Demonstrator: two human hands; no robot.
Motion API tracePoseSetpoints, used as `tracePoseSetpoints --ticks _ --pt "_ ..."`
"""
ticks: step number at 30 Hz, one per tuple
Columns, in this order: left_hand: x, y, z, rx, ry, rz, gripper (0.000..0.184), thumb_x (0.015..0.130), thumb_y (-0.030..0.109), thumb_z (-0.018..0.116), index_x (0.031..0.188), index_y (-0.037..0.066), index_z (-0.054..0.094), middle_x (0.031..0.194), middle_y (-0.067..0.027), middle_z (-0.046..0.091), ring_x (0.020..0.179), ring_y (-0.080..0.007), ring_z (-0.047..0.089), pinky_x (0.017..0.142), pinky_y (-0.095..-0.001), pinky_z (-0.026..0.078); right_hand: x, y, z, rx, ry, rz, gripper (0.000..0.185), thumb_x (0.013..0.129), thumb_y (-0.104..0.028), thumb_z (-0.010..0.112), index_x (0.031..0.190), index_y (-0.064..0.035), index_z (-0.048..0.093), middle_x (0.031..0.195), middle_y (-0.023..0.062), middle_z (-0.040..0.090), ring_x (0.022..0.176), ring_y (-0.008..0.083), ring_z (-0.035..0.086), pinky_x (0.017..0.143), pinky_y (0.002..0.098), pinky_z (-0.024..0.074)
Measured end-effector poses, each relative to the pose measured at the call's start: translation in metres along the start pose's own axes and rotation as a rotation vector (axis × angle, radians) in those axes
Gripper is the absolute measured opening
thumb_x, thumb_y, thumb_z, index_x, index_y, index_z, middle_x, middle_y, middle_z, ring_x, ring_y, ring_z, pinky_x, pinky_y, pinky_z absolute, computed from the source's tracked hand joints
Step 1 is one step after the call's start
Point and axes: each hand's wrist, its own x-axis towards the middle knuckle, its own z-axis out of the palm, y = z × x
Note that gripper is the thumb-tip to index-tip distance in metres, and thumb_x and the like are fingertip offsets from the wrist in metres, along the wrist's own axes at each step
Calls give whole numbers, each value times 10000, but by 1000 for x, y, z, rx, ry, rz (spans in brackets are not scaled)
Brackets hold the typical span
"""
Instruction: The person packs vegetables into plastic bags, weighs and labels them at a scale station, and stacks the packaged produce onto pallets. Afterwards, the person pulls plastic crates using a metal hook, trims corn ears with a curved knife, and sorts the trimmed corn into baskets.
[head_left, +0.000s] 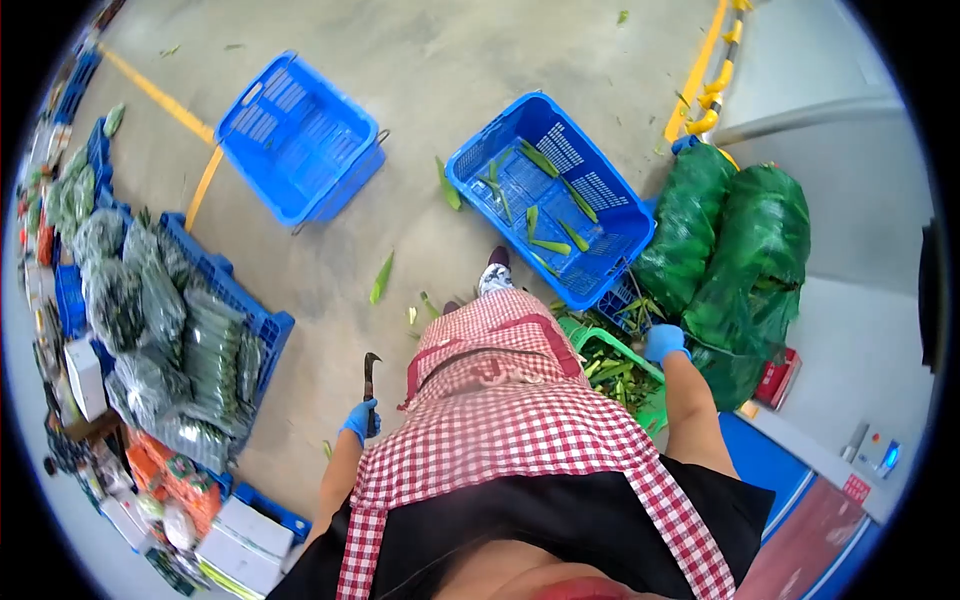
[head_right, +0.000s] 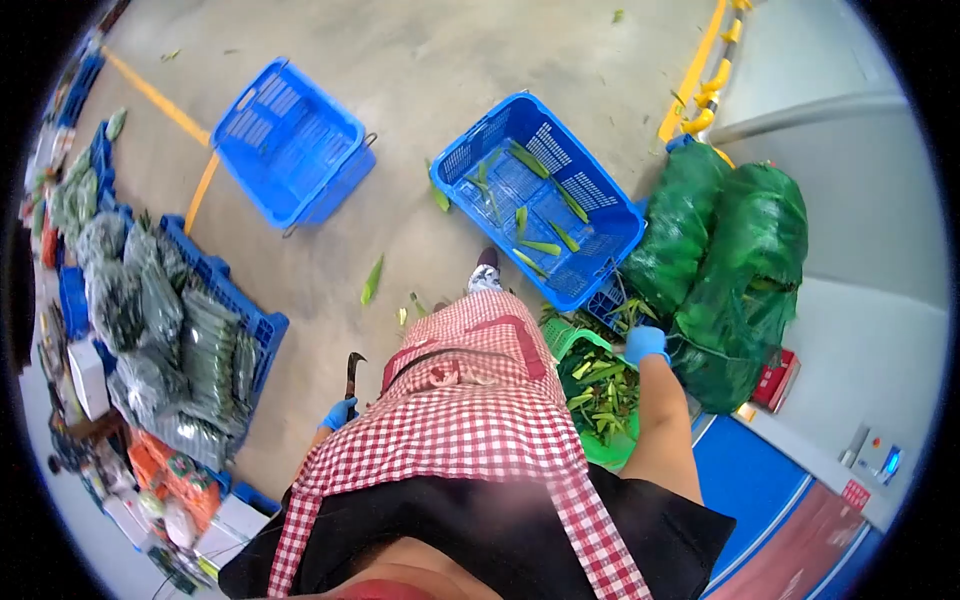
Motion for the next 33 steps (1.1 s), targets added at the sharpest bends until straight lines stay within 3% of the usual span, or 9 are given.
tracePoseSetpoints --ticks 2,4,8,14,18,20,21,25,33 --pt "12 -14 1 -51 23 -17 353 816 371 536 613 122 388 468 -48 415 376 -201 407 381 -336 335 40 -33 -8 162 218 -76 242 707 -312 550 815 -131 668 803 129 637 759 301 614 657 389 488" --pt "19 -30 -7 -110 47 -23 359 824 371 523 612 123 372 459 -48 403 375 -198 401 380 -334 323 27 -74 -43 373 319 -25 208 712 -273 537 805 -137 664 794 132 635 748 313 610 661 400 483" --pt "25 -58 -12 -220 37 48 360 817 384 536 607 125 400 485 -44 448 385 -180 420 382 -316 354 -18 -133 -77 493 574 -259 335 731 -459 562 777 -140 654 738 140 618 706 326 598 614 425 457" --pt "5 -38 24 -411 -20 61 381 798 398 565 588 128 397 498 -40 448 399 -188 432 393 -312 372 -8 -206 -151 294 958 -836 134 639 -185 613 605 -101 514 540 125 532 529 310 554 480 425 400" --pt "-10 7 54 -492 -3 56 394 791 403 570 561 134 397 475 -47 437 378 -192 418 379 -311 358 84 -288 -321 97 1041 -1077 281 671 -345 647 545 -118 540 538 126 542 511 306 560 477 423 403" --pt "-10 13 66 -566 13 50 393 792 398 563 552 137 394 449 -48 422 355 -193 409 364 -311 349 137 -336 -394 -289 999 -1068 157 691 -263 625 622 -123 618 626 115 598 596 285 601 517 396 449" --pt "7 -27 70 -601 42 72 385 795 392 558 552 140 395 445 -48 423 351 -193 410 358 -316 348 162 -360 -370 -277 1022 -1089 119 686 -245 621 676 -129 649 686 112 624 644 276 618 544 388 466" --pt "4 -49 114 -808 112 41 378 780 393 586 575 122 420 481 -59 452 384 -199 441 378 -325 371 194 -392 -431 -745 739 -1038 296 724 -399 591 742 -115 673 751 108 647 724 270 633 599 387 484" --pt "-46 61 193 -779 184 1 335 787 338 599 609 88 464 493 -67 466 390 -202 454 371 -325 379 291 -242 -572 -949 543 -817 526 626 -578 638 850 -104 674 855 102 649 815 279 623 712 400 495"
